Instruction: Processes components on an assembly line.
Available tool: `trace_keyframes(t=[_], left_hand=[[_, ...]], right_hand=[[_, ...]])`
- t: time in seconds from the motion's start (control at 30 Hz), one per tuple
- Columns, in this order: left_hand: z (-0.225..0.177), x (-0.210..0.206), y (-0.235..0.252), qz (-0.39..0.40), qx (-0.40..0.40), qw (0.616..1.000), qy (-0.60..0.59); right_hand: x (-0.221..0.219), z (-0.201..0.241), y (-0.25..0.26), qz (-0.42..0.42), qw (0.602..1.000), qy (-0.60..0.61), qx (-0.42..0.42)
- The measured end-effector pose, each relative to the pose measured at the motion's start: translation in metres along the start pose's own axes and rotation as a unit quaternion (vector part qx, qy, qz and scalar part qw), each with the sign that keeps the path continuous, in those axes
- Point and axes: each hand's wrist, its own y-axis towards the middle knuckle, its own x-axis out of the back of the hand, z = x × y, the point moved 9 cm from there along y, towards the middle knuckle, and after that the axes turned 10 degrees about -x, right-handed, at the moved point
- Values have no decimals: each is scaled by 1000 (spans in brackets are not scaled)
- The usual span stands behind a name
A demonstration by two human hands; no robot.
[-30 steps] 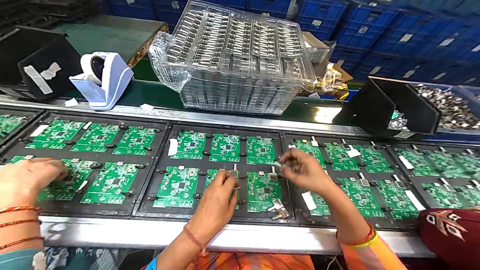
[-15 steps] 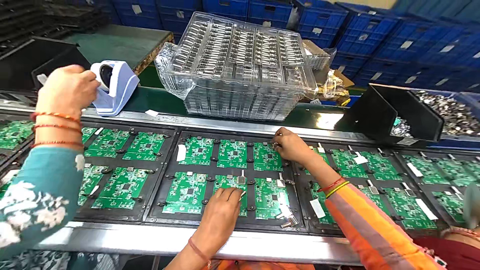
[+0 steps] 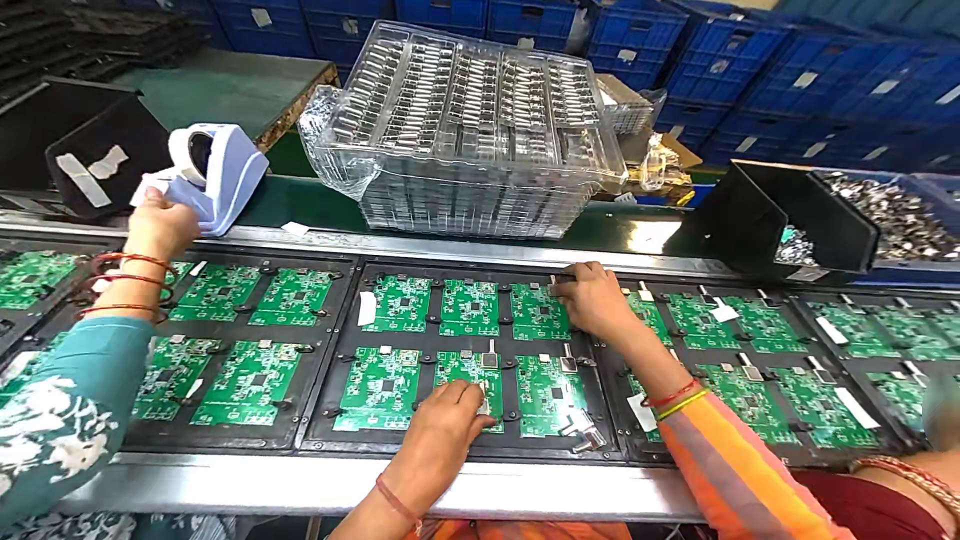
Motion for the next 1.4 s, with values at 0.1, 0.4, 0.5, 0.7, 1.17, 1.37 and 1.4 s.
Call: trace_keyframes(t=[0.1,0.4,0.5,0.7,1.17,1.37,1.4], left_hand=[[-6,-4,6,66,-9,998,-3],[-15,-10,15,107,-27,994,-3],[-11,-9,18,103,-17,994,-32],[8,16,67,77,-12,994,-77],[40,2,159,211,72,974,-29],[77,-54,177,177,-62,982,11],[80,-61,179,184,-67,981,15]], right_hand=[[-4,-3,-15,49,996,-43,-56],[0,-11,8,-77,995,59,37],[-1,-18,-1,-79,996,50,5],[15,-12,-51,19,994,36,-100],[13,13,-195,-29,985,120,-122],[14,3,-195,-76,984,126,-95],[14,4,-196,-88,984,126,-87]])
